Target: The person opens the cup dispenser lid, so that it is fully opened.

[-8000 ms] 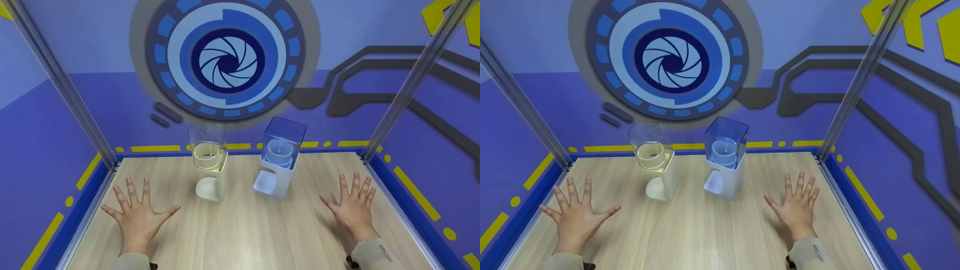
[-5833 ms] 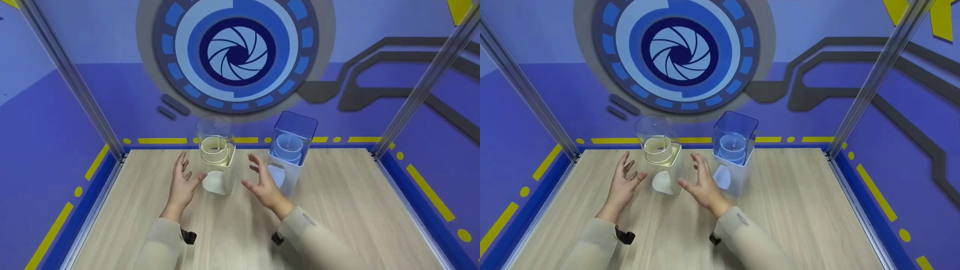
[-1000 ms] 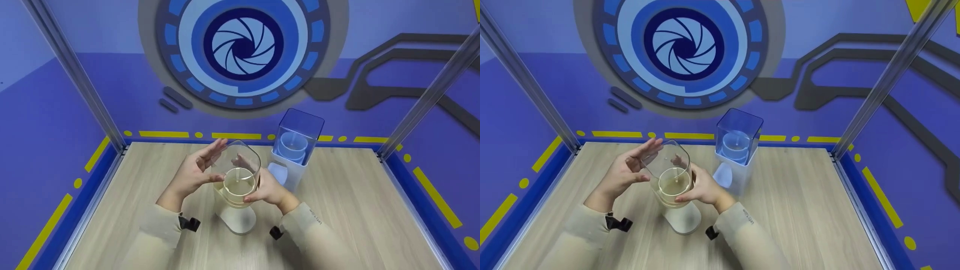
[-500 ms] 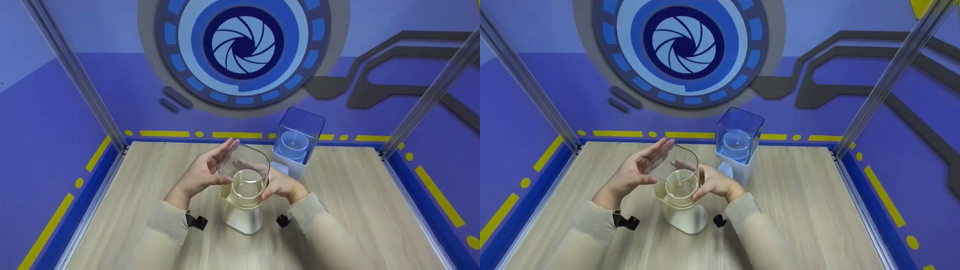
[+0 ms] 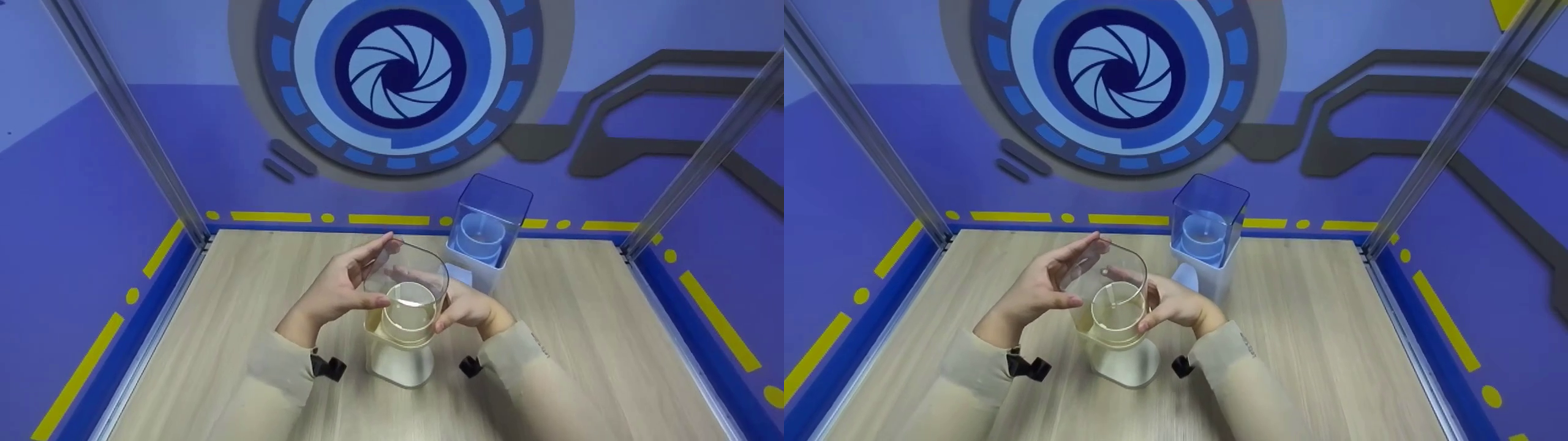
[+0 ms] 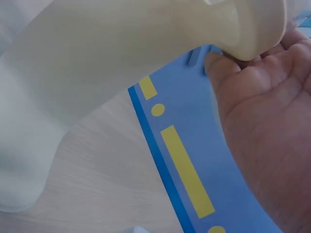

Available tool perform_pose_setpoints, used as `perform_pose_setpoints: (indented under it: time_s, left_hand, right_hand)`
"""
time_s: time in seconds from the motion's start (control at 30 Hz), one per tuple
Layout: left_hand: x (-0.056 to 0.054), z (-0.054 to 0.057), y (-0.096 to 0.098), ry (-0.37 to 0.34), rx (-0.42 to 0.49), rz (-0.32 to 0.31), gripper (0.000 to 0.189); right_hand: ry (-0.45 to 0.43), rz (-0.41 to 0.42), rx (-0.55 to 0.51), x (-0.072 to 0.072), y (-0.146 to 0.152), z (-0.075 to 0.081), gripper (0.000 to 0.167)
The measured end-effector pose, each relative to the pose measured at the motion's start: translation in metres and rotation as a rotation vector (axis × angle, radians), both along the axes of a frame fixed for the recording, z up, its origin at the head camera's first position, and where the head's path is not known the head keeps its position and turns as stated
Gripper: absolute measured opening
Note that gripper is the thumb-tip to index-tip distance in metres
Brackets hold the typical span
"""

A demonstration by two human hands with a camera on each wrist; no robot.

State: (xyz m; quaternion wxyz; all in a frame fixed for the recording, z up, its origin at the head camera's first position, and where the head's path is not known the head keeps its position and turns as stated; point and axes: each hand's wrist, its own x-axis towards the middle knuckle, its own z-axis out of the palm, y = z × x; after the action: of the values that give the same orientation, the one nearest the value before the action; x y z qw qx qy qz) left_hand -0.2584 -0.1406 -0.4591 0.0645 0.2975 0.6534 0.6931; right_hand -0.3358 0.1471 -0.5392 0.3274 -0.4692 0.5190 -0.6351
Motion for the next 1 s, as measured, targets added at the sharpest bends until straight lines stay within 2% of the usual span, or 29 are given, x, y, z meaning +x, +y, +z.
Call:
perform_pose_setpoints:
  time_s: [0.17,0.3,0.4,0.57,0.7,0.77,0.87,0.93,1.0]
  left_hand:
    - [0.006,-0.003,0.0,0.037,0.012,0.047,0.126]
    - [0.013,-0.004,0.001,0.045,0.008,0.115,0.127]
    - [0.019,-0.003,0.002,0.043,-0.013,0.16,0.128]
    - [0.027,-0.003,0.003,0.038,-0.024,0.228,0.134]
    - [0.031,-0.005,0.005,0.067,-0.029,0.275,0.135]
    - [0.033,-0.009,0.006,0.095,-0.029,0.292,0.134]
    - [0.035,-0.019,0.007,0.13,-0.017,0.296,0.134]
    - [0.035,-0.03,0.005,0.137,-0.008,0.288,0.135]
    - [0.036,-0.044,0.0,0.113,0.003,0.279,0.137]
  right_hand:
    - [-0.023,-0.064,0.001,0.012,0.004,-0.001,0.112]
    - [-0.056,-0.14,-0.066,0.025,0.011,0.002,0.103]
    - [-0.042,-0.226,-0.124,0.035,0.012,0.007,0.105]
    - [0.063,-0.384,-0.165,0.053,-0.001,0.022,0.123]
    - [0.176,-0.498,-0.157,0.067,-0.014,0.029,0.132]
    - [0.222,-0.566,-0.135,0.071,-0.019,0.03,0.132]
    - [0.253,-0.671,-0.089,0.076,-0.024,0.03,0.125]
    - [0.249,-0.726,-0.065,0.077,-0.027,0.03,0.117]
    - [0.241,-0.755,-0.051,0.078,-0.029,0.029,0.111]
